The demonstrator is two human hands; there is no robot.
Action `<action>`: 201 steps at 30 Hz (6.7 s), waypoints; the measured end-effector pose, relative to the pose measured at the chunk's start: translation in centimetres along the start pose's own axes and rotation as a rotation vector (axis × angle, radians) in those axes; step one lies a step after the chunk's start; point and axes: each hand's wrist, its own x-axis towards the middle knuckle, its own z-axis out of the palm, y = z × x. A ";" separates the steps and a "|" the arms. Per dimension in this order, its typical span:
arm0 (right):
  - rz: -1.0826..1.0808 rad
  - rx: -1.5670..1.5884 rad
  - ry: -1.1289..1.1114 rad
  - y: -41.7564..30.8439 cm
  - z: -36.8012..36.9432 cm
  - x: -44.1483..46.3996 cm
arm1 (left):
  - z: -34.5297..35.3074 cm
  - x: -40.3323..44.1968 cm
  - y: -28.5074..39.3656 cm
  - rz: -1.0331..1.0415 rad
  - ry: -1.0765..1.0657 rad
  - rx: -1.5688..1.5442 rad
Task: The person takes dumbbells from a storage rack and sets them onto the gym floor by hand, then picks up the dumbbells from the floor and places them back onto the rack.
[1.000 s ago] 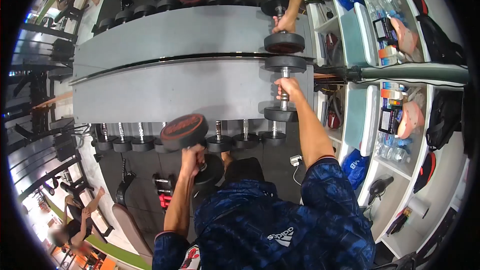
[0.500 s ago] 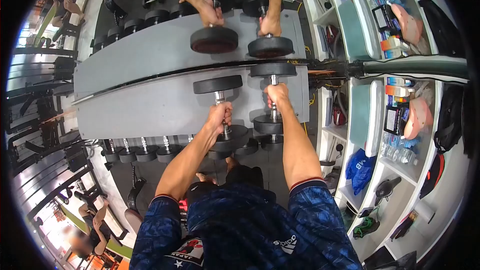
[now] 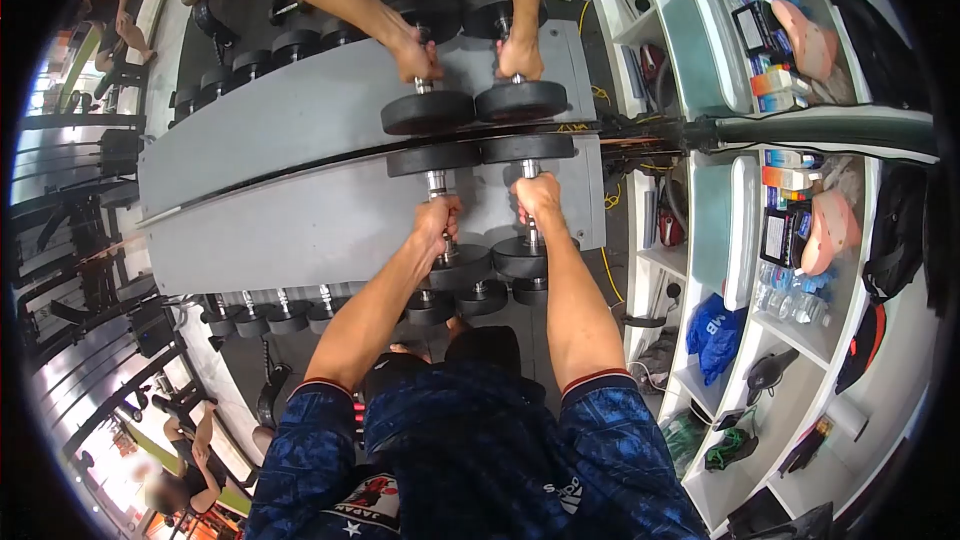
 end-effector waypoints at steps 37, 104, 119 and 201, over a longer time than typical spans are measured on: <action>-0.376 -1.025 0.381 -1.5 0.6 -8.9 | -48.0 -30.4 -58.8 -0.136 0.744 -0.190; -0.892 -1.474 -0.925 73.3 81.0 -28.2 | -80.7 -1.0 -83.4 0.169 1.121 -0.828; -0.434 -1.128 -1.062 92.1 94.3 -14.2 | -92.1 23.8 -88.9 0.005 1.226 -1.093; -0.494 0.391 -0.312 10.4 23.9 -29.2 | -60.5 -34.5 -45.1 0.411 0.677 -0.553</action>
